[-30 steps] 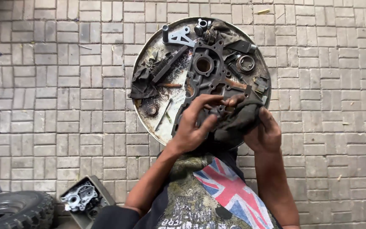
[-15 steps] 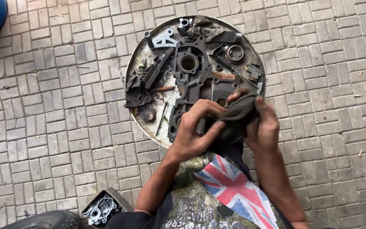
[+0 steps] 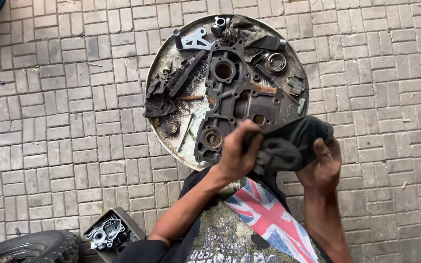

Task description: Wiping down a metal engine component with a cloth to clean it

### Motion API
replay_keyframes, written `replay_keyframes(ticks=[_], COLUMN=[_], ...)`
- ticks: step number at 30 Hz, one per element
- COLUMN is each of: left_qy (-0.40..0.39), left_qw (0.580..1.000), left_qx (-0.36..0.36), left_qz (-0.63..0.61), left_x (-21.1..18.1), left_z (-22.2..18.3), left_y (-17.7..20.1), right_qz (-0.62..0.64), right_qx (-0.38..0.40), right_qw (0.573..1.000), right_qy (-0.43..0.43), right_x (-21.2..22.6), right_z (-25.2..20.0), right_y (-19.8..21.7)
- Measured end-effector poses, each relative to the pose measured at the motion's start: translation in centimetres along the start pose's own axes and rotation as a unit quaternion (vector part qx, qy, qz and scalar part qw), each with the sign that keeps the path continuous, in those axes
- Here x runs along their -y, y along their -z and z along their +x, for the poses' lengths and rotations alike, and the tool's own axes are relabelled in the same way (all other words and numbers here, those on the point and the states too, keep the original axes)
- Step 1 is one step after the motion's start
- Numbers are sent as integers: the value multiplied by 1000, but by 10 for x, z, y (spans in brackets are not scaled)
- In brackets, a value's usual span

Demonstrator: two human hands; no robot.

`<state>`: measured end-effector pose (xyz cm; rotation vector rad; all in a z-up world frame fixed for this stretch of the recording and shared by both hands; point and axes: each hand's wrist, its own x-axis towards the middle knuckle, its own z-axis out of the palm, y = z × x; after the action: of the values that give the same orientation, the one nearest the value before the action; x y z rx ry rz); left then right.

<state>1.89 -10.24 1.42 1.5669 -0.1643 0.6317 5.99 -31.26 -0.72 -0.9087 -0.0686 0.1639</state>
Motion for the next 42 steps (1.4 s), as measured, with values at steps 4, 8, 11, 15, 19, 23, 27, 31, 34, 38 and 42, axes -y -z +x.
replay_keyframes(ticks=[4,8,11,15,19,23,27,31,34,38,42], left_qy=[-57,-40,9,106,150,85,39,73,61,63,73], left_qw=[994,980,979,981,982,959,949,961,965,971,971], left_qx=[66,124,166,144,-3,-138,-108,-83,-76,-67,-64], left_qz=[64,149,116,81,115,232,294,254,243,219,219], left_x=[-1,-6,-17,-30,-6,2,20,19,21,22,22], left_z=[-14,-6,-6,-16,-43,-45,-44,-42,-42,-44,-45], left_y=[-23,-21,-3,28,57,80,77,74,74,78,79], right_qz=[-434,-475,-573,-754,-820,-856,-879,-847,-819,-810,-800], right_qx=[99,166,182,315,359,371,337,338,292,249,235], right_qw=[878,863,799,574,433,357,335,387,459,484,502], right_qy=[174,50,31,-50,-106,-51,-22,-138,-184,-217,-231], right_x=[22,21,12,-4,-19,-54,-65,-38,-26,-33,-38], right_z=[18,40,76,111,112,99,75,55,50,58,81], right_y=[-63,-96,-94,-89,-113,-93,-83,-126,-142,-145,-155])
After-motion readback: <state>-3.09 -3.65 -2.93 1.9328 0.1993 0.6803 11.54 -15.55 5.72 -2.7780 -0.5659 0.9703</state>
